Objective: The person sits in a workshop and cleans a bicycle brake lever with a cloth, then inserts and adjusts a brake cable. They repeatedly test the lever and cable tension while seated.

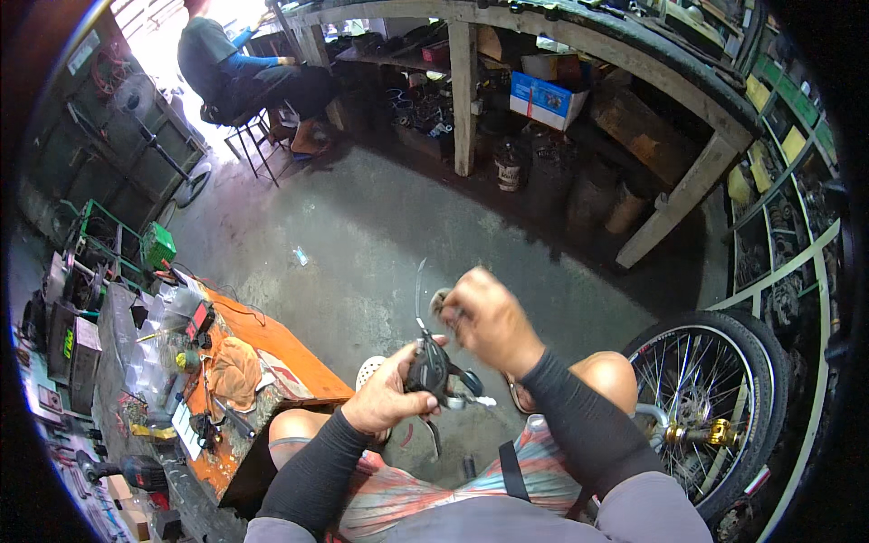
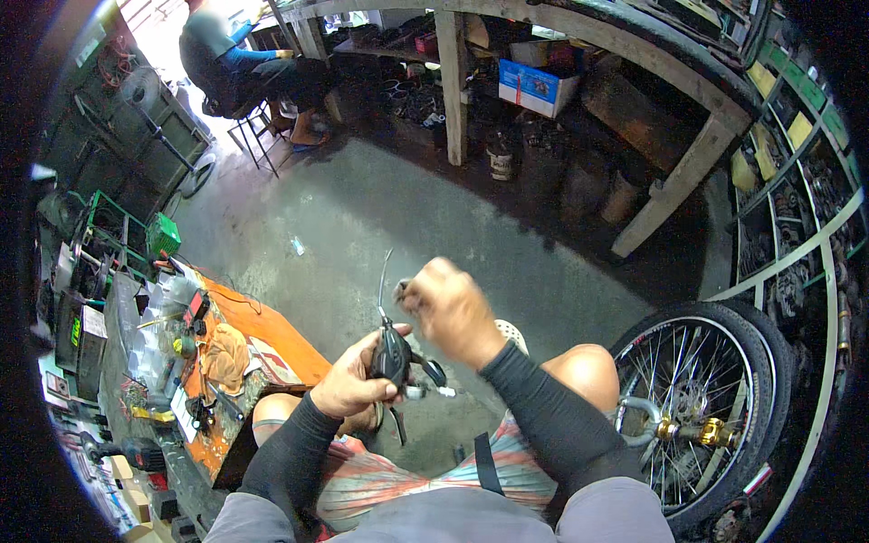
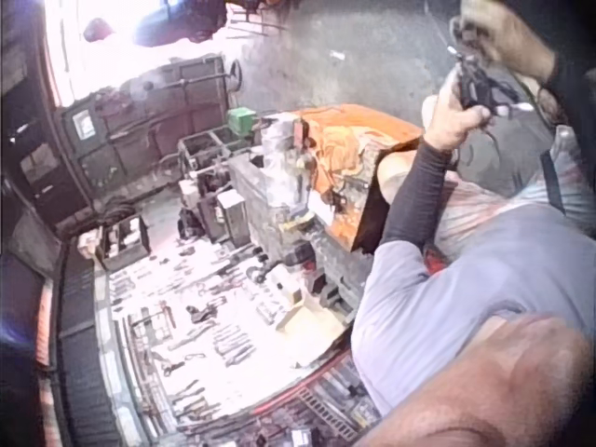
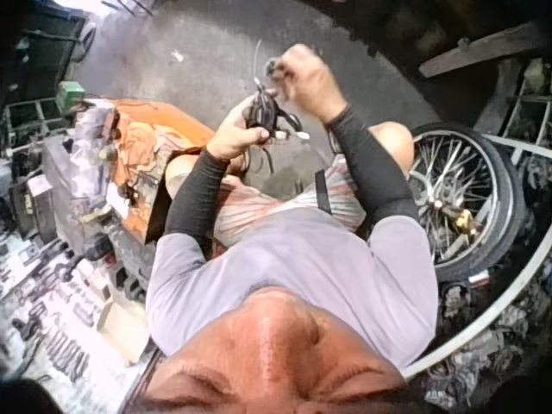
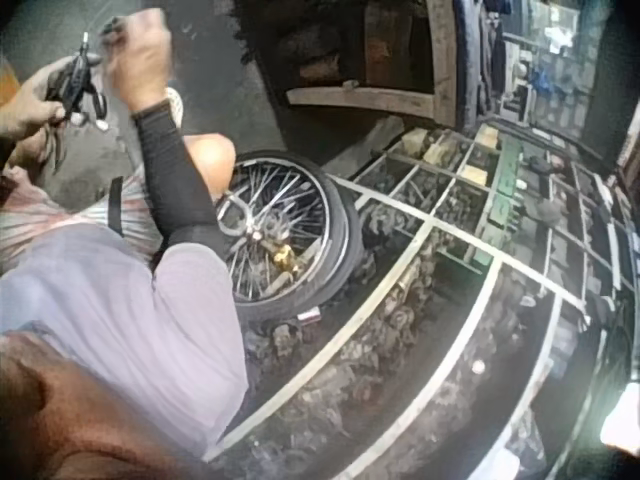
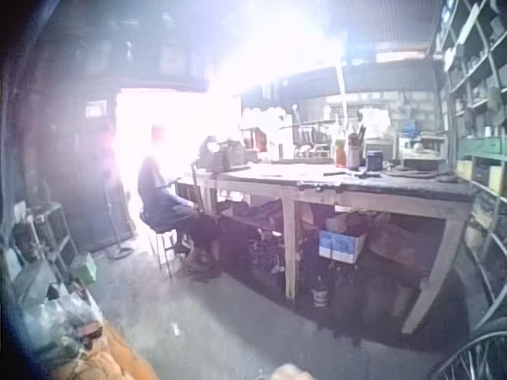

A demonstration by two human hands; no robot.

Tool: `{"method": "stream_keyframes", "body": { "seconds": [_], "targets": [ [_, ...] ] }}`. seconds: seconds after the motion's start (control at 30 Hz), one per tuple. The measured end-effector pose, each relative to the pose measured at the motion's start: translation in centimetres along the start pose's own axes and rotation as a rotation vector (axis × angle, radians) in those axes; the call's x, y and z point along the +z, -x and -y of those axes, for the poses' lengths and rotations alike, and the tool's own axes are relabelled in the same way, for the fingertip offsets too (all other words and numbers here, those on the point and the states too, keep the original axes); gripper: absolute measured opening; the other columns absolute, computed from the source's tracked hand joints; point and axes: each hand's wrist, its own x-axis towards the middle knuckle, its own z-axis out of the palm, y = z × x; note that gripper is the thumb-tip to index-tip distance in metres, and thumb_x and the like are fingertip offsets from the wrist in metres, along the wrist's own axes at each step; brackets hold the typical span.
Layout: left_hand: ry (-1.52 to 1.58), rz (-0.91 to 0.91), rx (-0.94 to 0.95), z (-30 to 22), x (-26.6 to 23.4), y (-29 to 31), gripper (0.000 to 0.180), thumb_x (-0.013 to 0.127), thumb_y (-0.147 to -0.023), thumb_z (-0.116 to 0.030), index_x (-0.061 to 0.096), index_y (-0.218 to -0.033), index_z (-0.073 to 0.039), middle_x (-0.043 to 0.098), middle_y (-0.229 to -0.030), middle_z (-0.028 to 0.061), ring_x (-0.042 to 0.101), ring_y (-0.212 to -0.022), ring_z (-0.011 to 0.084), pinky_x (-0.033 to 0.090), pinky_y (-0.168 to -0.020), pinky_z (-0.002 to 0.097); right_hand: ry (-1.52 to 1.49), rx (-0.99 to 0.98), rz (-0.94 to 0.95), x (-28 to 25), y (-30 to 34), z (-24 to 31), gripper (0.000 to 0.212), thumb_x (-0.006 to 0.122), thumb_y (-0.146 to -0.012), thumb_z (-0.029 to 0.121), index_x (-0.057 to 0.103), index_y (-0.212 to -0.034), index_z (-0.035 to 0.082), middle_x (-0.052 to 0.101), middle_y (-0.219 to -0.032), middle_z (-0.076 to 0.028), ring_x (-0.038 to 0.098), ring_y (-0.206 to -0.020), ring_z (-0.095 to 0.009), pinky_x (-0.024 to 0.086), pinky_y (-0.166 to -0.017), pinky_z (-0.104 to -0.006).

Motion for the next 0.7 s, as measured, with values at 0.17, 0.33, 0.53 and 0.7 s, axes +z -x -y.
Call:
{"method": "stream_keyframes", "body": {
  "seconds": [0.17,0.33,0.53,0.7],
  "targets": [
    [0.061,0.005,0.025,-0.4,-0.4,-0.2,0.091,0.083,-0.088,-0.006,0.034,-0.165,-0.004,0.071,-0.118,0.0112,0.072,-0.088,0.0147,0.061,-0.074,0.0276,-0.609,0.432,-0.248,-2.2,-0.9,-0.4,0.01,0.078,-0.097,0.009,0.074,-0.105,0.004,0.071,-0.096,-0.005,0.07,-0.086,-0.015,0.059,-0.078,-0.0317],
    [-0.019,-0.003,0.022,0.0,-1.1,-0.8,0.069,0.074,-0.089,-0.001,0.045,-0.152,-0.003,0.069,-0.108,0.0065,0.071,-0.082,0.0127,0.059,-0.071,0.0263,-0.285,-0.102,0.276,-1.7,0.7,3.2,0.012,0.084,-0.086,0.005,0.075,-0.093,0.005,0.063,-0.093,-0.01,0.067,-0.092,-0.029,0.055,-0.08,-0.0404],
    [-0.003,-0.002,0.017,0.5,-1.1,-0.3,0.069,0.072,-0.089,-0.002,0.045,-0.152,-0.004,0.068,-0.104,0.0049,0.07,-0.082,0.0129,0.058,-0.068,0.0269,-0.269,-0.257,0.352,-1.2,1.1,3.6,0.015,0.081,-0.087,0.004,0.068,-0.094,0.004,0.063,-0.091,-0.014,0.068,-0.088,-0.035,0.055,-0.077,-0.0438],
    [0.012,-0.021,-0.027,0.9,-0.6,-0.6,0.08,0.076,-0.087,-0.003,0.04,-0.159,-0.004,0.07,-0.109,0.0078,0.071,-0.083,0.0136,0.059,-0.07,0.0269,-0.11,-0.076,0.153,-1.1,0.2,0.2,0.017,0.076,-0.097,0.015,0.069,-0.106,0.003,0.07,-0.096,-0.015,0.07,-0.089,-0.034,0.057,-0.081,-0.0421]
  ]
}}
